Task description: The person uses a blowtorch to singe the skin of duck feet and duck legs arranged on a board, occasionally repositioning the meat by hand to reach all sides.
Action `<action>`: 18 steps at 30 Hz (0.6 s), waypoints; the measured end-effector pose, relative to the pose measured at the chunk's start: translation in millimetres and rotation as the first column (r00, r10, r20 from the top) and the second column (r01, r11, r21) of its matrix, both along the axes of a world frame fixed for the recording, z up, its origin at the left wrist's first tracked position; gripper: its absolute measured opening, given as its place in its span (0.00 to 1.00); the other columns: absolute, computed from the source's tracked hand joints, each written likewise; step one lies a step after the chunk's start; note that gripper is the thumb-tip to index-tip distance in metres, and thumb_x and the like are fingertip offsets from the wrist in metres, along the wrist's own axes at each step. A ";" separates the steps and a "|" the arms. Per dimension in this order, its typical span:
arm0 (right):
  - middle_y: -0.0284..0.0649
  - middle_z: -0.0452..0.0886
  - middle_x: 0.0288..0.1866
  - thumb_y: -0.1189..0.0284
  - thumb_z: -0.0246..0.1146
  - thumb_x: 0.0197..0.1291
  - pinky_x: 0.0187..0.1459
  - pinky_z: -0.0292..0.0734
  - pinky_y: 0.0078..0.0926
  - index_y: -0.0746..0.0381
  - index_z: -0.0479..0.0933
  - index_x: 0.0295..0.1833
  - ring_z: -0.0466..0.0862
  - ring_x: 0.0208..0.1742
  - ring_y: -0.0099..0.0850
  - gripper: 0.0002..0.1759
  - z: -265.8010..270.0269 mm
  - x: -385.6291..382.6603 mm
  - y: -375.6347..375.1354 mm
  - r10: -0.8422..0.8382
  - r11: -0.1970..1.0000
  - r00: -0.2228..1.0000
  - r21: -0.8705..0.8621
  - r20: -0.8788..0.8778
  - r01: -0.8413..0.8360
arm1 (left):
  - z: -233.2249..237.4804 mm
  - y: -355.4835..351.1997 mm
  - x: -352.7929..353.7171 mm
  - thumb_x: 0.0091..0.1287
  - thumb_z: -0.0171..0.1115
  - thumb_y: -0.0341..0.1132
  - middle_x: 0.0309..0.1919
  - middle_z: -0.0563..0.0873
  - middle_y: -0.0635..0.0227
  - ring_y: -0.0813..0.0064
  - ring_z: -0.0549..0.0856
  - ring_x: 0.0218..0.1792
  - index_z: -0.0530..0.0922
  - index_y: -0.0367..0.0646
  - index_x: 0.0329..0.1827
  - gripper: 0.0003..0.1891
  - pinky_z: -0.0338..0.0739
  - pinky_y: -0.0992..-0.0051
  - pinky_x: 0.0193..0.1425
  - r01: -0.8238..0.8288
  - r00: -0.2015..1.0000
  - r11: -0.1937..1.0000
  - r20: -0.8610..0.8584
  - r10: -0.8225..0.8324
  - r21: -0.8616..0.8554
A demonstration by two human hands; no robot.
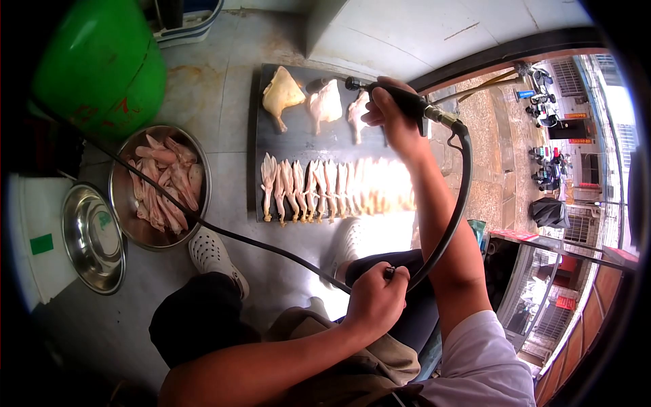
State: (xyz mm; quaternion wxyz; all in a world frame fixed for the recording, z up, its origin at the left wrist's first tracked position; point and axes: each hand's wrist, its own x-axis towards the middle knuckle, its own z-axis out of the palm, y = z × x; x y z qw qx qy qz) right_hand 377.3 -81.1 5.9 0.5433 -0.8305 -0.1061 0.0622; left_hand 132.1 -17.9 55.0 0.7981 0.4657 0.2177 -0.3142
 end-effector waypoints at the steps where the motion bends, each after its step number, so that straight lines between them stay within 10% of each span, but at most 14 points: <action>1: 0.48 0.83 0.32 0.66 0.60 0.68 0.32 0.83 0.24 0.75 0.69 0.62 0.86 0.30 0.31 0.25 -0.8 -0.3 -0.4 0.005 1.000 1.000 -0.010 -0.008 -0.005 | 0.1 0.3 -0.2 0.70 0.55 0.40 0.14 0.77 0.66 0.76 0.80 0.18 0.73 0.37 0.25 0.18 0.73 0.75 0.26 -0.001 1.000 1.000 -0.002 0.001 -0.002; 18: 0.48 0.83 0.37 0.66 0.62 0.65 0.36 0.81 0.22 0.72 0.70 0.62 0.88 0.34 0.32 0.26 -0.6 4.3 37.9 -0.026 0.993 0.999 0.116 0.018 0.024 | -3.4 12.3 -1.4 0.71 0.55 0.41 0.14 0.78 0.67 0.78 0.79 0.18 0.73 0.38 0.25 0.18 0.72 0.76 0.26 -0.066 0.998 0.998 -0.009 0.066 -0.007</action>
